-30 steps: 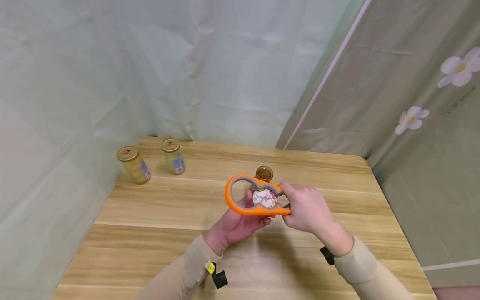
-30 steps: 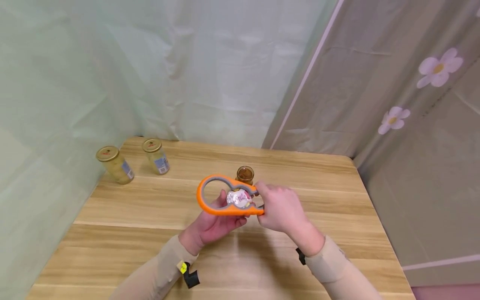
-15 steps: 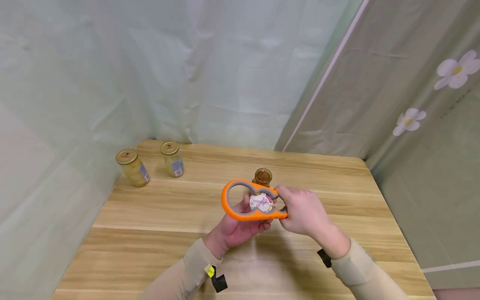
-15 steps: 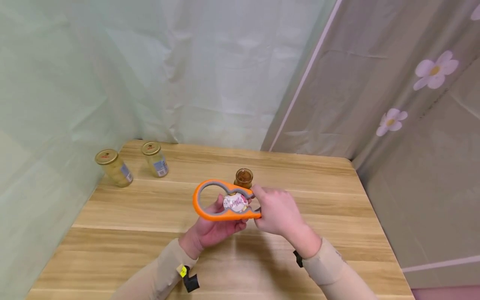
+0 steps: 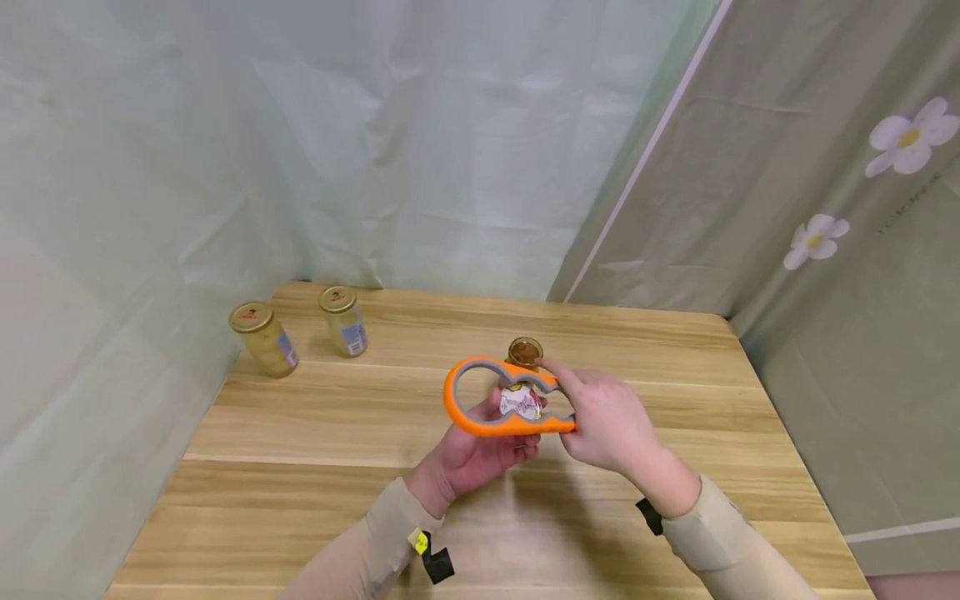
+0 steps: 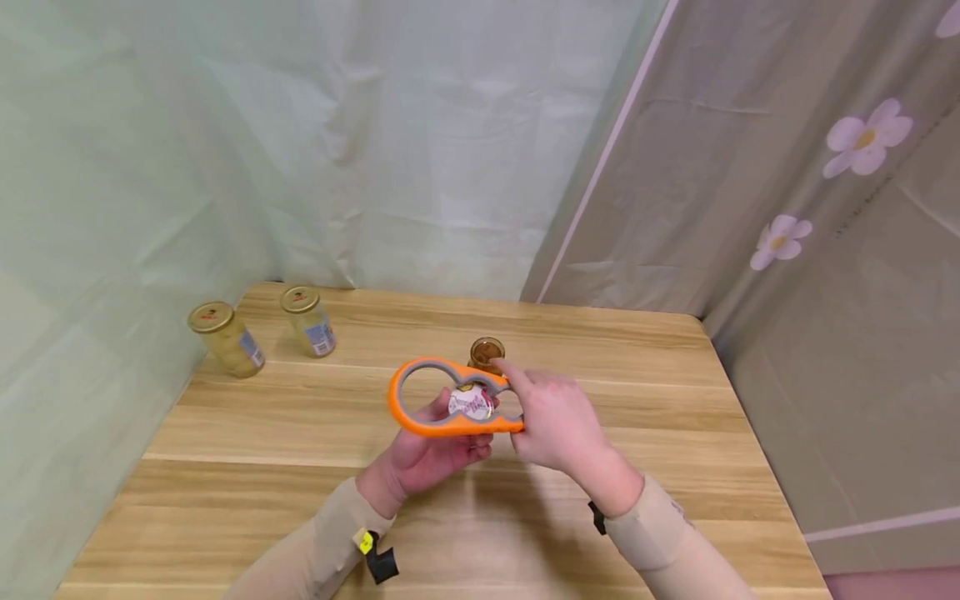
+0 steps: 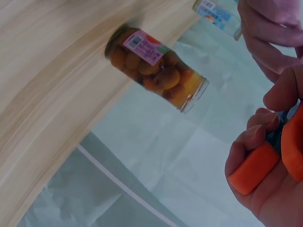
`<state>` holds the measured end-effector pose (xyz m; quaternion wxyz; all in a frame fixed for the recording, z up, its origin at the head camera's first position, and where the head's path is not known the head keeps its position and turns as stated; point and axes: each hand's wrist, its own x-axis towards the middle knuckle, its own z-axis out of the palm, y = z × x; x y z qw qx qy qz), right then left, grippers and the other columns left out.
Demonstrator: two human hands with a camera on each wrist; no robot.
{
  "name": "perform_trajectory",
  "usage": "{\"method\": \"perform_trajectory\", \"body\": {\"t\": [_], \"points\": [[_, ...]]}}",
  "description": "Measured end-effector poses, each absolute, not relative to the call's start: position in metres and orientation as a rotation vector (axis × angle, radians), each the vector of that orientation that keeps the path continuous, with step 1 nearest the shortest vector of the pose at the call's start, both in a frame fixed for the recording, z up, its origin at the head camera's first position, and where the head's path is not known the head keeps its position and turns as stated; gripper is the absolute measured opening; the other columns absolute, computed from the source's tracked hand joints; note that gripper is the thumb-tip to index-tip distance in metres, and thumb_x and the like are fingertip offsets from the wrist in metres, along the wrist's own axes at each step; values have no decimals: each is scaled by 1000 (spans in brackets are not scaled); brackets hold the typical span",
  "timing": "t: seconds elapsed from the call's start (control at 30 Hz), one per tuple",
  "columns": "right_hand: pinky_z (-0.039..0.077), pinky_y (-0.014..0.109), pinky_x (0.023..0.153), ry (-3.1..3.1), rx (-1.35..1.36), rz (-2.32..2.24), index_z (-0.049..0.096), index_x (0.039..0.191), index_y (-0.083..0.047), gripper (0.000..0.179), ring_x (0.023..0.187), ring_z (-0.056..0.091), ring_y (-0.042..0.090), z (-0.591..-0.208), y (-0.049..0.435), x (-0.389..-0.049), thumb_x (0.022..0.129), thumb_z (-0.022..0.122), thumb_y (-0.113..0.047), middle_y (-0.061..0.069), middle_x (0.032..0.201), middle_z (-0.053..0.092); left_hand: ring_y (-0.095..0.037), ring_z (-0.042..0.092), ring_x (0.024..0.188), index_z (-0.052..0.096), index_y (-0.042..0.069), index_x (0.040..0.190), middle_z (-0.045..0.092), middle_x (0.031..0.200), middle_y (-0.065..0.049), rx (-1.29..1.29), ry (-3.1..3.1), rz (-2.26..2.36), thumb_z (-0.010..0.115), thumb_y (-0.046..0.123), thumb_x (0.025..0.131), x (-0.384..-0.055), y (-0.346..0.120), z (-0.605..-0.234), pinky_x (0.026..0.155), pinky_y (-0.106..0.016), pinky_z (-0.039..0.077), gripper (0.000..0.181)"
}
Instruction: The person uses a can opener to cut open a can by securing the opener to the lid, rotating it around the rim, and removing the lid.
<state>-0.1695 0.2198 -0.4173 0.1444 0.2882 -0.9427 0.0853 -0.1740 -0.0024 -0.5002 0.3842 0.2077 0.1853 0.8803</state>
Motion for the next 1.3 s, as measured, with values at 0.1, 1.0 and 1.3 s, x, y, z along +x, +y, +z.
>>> {"method": "perform_trajectory", "body": {"t": [0.1, 1.0, 1.3], "points": [[52, 37, 59, -2717, 811, 243, 54, 152, -16, 91, 66, 59, 16, -416, 222, -170, 63, 73, -9, -1, 93, 72, -17, 65, 99, 63, 13, 142, 72, 122, -2, 505, 508, 2248, 50, 54, 111, -174, -3, -502, 97, -31, 51, 53], [38, 32, 49, -2775, 659, 392, 54, 152, -17, 78, 58, 42, 14, -412, 241, -169, 77, 77, -9, -9, 71, 45, -20, 63, 110, 46, 3, 157, 68, 117, -1, 330, 733, 2317, 52, 27, 112, -180, -1, -511, 97, -31, 49, 51], [36, 31, 47, -2759, 645, 436, 56, 150, -19, 73, 57, 41, 13, -413, 245, -171, 79, 75, -10, -9, 72, 45, -20, 62, 113, 59, 12, 145, 67, 120, -1, 315, 875, 2295, 49, 20, 113, -188, 0, -525, 95, -30, 47, 35]]}}
